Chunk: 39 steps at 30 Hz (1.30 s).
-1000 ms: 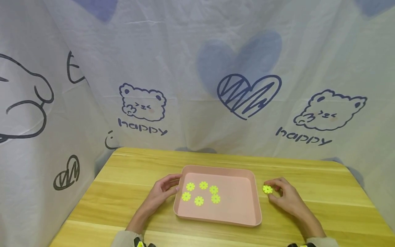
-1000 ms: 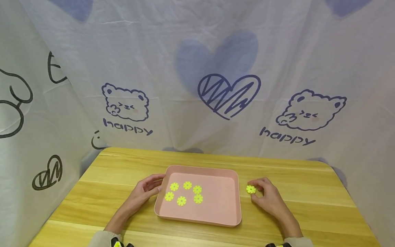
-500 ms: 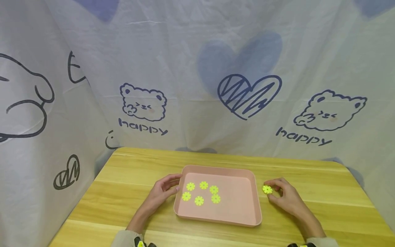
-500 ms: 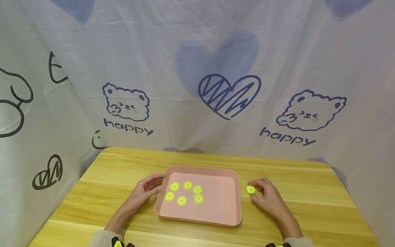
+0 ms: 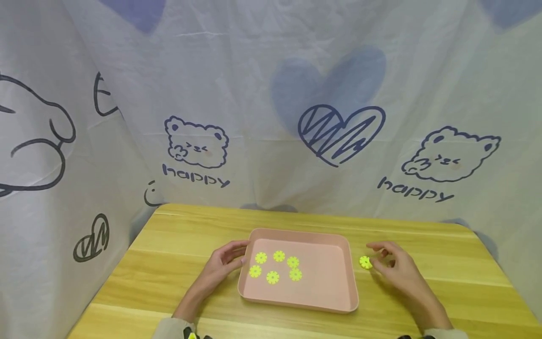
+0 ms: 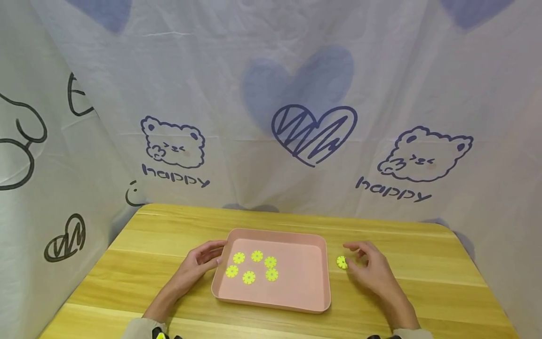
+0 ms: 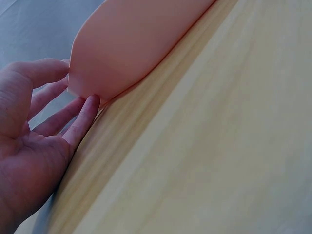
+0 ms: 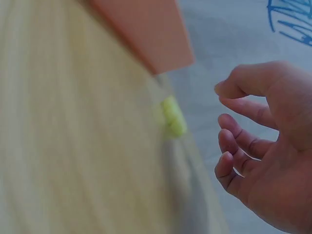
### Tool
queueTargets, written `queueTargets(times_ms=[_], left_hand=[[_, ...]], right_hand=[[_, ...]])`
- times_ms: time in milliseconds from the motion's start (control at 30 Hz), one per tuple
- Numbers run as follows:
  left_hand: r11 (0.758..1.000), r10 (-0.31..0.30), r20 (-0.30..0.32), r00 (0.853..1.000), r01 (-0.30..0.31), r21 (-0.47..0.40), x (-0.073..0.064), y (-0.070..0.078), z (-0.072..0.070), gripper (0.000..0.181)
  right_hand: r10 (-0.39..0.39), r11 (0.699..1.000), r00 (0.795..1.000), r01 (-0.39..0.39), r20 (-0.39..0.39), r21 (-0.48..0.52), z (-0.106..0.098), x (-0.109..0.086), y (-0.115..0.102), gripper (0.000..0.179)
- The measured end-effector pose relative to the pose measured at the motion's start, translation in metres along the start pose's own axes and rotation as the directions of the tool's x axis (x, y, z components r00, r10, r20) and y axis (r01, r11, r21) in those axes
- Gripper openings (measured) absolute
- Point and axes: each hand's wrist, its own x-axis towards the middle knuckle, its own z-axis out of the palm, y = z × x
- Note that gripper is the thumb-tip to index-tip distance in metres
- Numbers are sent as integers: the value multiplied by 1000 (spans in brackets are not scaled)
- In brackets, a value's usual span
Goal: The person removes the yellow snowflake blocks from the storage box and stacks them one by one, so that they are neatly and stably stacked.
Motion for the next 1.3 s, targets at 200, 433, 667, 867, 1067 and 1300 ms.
queueTargets(times_ms=[200, 433, 667, 867, 1067, 1300], left_hand=[[1000, -10, -11, 1000, 10, -4, 0, 1, 1, 48], [1000, -1, -13, 1000, 1, 7, 0, 0, 0, 47], [1000, 10, 1, 1000, -10, 11, 1, -1, -1, 48], [1000, 2, -6, 1000, -1, 11, 0, 0, 0, 49], [1000, 6, 1, 1000, -6, 11, 2, 0, 3, 49], [1000, 15, 2, 1000, -15, 6, 1, -1, 2, 49]], right_hand=[[-73, 997, 997, 74, -34, 25, -4, 1, -17, 35], [-139, 988, 989, 142, -58, 55, 1, 1, -42, 32], [-156, 982, 987, 160, -49, 104, 16, -2, -62, 30], [-170, 970, 985, 171, -22, 172, 32, -7, -74, 28], [-169, 966, 986, 165, 6, 200, 47, -10, -86, 29], [-74, 980, 995, 59, 72, 189, 65, -9, -97, 24]])
